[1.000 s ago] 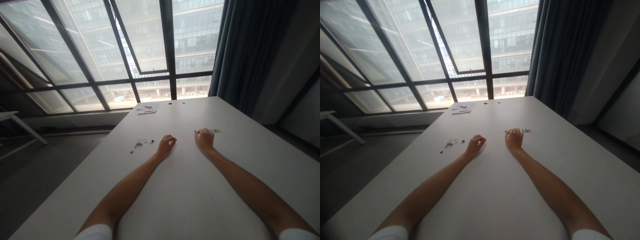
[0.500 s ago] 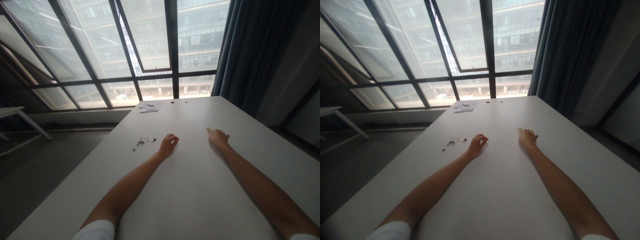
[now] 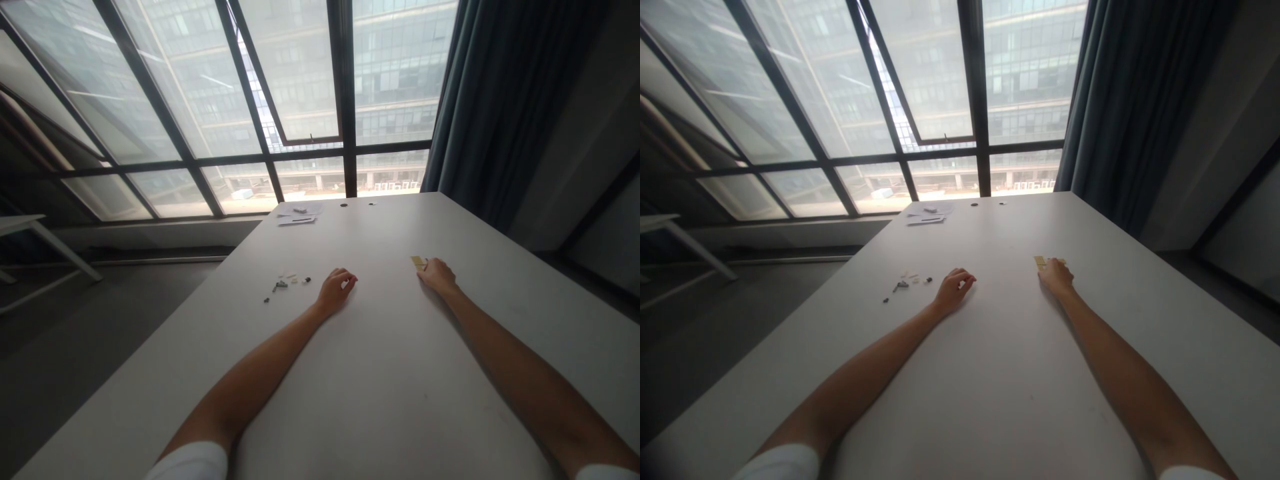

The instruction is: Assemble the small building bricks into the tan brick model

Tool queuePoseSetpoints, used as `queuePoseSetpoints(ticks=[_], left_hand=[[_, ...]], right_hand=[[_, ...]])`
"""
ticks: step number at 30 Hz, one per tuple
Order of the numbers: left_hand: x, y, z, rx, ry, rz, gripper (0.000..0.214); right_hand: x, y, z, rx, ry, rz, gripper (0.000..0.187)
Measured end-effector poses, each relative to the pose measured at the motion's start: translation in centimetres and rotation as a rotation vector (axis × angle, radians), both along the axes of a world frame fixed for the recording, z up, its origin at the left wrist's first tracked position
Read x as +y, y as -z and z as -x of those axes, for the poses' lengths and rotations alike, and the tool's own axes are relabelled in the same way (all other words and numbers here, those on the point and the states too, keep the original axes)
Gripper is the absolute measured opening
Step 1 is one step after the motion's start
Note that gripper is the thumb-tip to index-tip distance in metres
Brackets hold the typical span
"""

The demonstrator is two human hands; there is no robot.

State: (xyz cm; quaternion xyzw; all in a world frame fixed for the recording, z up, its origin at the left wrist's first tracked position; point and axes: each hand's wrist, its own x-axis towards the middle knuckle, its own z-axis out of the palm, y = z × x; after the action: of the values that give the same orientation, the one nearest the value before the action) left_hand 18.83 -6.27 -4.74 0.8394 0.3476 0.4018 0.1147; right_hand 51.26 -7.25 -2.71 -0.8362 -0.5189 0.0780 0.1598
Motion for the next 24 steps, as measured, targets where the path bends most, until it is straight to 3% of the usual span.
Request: queuePoseSetpoints(ticks=[24], left_hand=[[0.13,0.23,-0.04,-0.009,0.004,0.024,0.021]], right_hand=[[0.6,0.75,-0.65,-0.022,-0.041,-0.016,0.03]])
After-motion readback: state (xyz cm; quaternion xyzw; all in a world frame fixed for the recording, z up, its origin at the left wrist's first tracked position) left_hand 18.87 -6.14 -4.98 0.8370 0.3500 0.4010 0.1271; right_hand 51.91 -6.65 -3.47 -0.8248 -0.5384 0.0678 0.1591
